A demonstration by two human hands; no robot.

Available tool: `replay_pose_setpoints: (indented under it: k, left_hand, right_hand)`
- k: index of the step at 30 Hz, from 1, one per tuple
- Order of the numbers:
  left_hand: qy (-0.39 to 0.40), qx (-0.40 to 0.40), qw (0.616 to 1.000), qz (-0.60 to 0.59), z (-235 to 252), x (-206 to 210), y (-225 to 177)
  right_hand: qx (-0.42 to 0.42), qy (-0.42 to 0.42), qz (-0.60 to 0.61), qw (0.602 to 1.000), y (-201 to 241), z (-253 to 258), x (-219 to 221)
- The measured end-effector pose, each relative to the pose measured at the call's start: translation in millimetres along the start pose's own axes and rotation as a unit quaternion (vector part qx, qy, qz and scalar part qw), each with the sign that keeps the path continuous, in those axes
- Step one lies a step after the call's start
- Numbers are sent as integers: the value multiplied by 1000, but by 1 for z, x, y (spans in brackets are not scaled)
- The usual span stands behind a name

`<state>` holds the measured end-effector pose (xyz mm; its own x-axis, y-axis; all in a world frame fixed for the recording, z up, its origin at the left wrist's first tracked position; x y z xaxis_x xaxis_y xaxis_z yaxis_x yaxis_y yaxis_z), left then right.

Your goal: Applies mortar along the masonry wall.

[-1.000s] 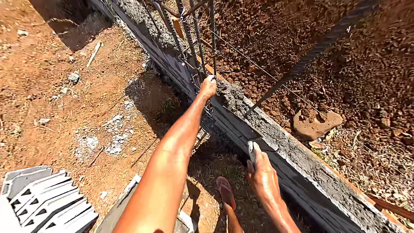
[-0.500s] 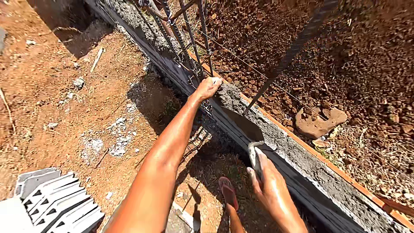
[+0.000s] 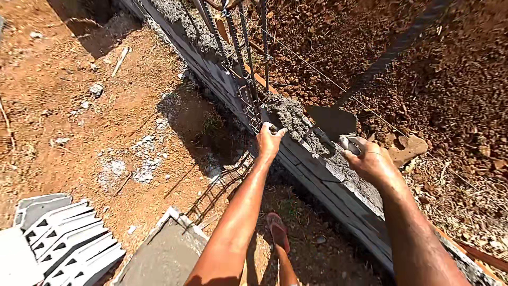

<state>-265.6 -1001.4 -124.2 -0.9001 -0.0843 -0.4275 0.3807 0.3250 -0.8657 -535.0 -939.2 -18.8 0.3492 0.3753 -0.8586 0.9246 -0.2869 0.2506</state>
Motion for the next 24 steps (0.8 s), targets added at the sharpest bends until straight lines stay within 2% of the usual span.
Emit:
replay_pose_setpoints:
  k: [5,9,12,14,16,18,19,21,22,24]
  left_hand:
    - [-14,-4,1000,26,18,9,-21]
    - [-6,30,996,79,41,10,-54]
    - [56,60,988,134,52,9,-70]
    - [80,109,984,116,37,-2,-74]
    - [62,150,984,71,-6,-29,-65]
    - [41,128,990,48,-67,-58,-19]
    - [44,75,995,56,-97,-71,22]
    - [79,-86,990,79,-167,-103,115]
    - [85,-163,980,79,-208,-123,159]
    - [51,-290,953,70,-295,-170,231]
  right_hand:
    - [-68,-7,1,998,28,28,-17]
    - [-103,-44,20,993,26,31,-21]
    - [-111,-82,-6,990,21,27,-3]
    - [-99,-119,24,988,7,14,7]
    - [-43,-141,115,982,-14,-12,22]
    - [33,-126,235,963,-33,-53,49]
    - [64,-116,290,948,-41,-77,67]
    - [106,-90,362,922,-48,-128,111]
    - [111,-77,365,921,-49,-154,136]
    - [86,-21,316,945,-45,-197,188]
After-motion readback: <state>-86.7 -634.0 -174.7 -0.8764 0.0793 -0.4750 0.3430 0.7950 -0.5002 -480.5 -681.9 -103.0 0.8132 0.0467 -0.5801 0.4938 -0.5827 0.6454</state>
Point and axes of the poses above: each hand's wrist, its own z-axis towards the middle knuckle, its own x-axis out of the palm, y = z × x, the point moved 5 cm from there along z, towards the middle knuckle, and after that the axes turned 11 degrees about -z, right-handed, at the moved point
